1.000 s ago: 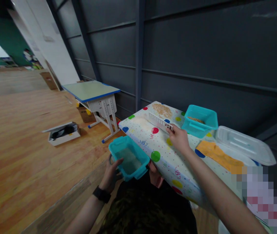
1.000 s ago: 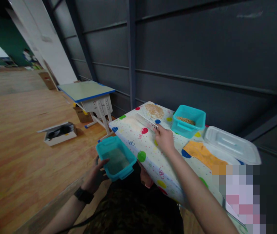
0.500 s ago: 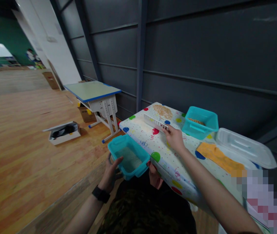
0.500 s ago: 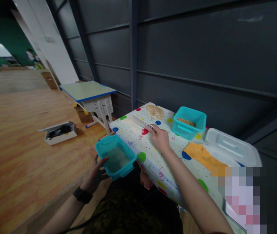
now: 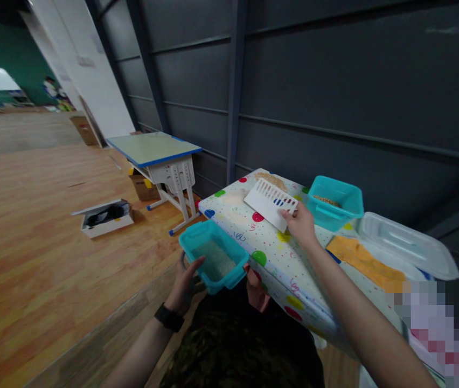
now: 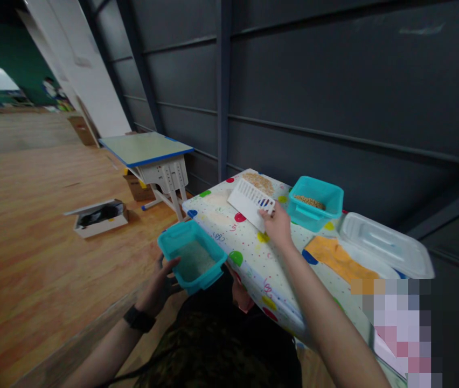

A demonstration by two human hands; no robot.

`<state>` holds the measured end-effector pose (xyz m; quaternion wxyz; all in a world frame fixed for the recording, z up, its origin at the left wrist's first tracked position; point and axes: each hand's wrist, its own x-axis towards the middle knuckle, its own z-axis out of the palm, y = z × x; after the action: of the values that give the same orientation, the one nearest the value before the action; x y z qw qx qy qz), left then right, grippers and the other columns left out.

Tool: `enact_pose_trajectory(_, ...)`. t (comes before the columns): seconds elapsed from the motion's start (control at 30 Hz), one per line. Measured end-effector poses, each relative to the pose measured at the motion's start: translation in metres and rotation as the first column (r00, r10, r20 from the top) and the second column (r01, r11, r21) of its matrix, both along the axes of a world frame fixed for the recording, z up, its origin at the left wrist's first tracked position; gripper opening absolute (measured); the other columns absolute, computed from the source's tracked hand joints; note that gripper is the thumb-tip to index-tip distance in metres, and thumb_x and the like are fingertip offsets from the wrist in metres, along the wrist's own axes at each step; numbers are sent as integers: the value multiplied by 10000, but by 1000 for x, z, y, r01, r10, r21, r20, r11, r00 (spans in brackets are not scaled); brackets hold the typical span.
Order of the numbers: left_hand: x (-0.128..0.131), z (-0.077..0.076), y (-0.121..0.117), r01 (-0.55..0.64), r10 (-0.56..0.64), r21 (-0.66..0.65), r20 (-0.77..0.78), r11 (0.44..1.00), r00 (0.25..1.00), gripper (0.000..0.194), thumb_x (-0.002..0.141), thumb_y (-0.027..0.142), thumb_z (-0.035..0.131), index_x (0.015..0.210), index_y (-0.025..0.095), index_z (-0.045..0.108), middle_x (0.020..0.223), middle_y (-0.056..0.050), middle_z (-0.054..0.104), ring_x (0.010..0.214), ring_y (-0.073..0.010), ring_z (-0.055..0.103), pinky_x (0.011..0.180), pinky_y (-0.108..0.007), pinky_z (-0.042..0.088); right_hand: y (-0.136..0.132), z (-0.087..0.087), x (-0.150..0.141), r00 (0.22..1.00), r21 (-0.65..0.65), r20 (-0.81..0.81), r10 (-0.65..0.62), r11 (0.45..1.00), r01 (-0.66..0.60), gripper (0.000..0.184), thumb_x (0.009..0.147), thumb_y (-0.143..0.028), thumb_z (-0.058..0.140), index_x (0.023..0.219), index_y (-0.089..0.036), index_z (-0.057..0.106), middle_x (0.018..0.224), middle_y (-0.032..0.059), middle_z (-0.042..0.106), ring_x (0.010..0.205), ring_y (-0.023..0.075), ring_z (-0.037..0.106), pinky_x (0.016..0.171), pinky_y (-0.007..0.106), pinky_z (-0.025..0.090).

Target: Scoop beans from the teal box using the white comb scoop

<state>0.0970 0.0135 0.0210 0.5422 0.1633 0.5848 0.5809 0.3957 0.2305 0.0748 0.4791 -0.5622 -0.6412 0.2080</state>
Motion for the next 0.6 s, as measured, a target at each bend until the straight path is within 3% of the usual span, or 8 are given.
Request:
enact_pose_trajectory(0.1, 0, -2, 2, -22, 22, -15, -11, 1000, 1000, 1126, 882, 441, 922, 1801, 361, 277, 1569, -201, 691, 1020, -314, 843, 731, -433, 728, 7, -6, 10, 979, -71, -204, -10, 997, -5, 555, 719, -381, 814, 1237, -220, 694, 1039, 92, 842, 844, 290, 754, 750, 398, 601)
enact_pose_trajectory(0.23, 0, -8, 3, -15, 15, -7, -1, 1000, 1000, 1127, 863, 468, 943, 1782, 372, 296, 1525, -201, 709, 975, -320, 852, 720, -448, 728, 2, -10, 12, 929, -228, -369, -14, 971, -75, 801, 644, -381, 844, 1401, -234, 629, 962, 37, 811, 751, 269, 731, 629, 368, 601)
enact_pose_trajectory(0.4, 0, -10, 4, -30, 30, -3, 9, 1000, 1000, 1138, 835, 481, 957, 1770, 379, 316, 1499, -192, 712, 990, -334, 852, 704, -453, 729, -6, -4, 9, 941, -349, -335, -38, 933, -87, 740, 626, -338, 842, 1335, -249, 650, 782, -29, 741, 633, 253, 687, 496, 309, 536)
enact_pose_trajectory(0.6, 1, -6, 2, -26, 26, -14, 16, 1000, 1000, 1085, 835, 480, 956, 1739, 385, 362, 1490, -180, 714, 973, -315, 846, 695, -424, 718, -2, -2, 17, 934, -297, -353, -58, 953, -54, 655, 661, -301, 841, 1294, -252, 680, 831, -14, 772, 661, 247, 714, 490, 293, 545)
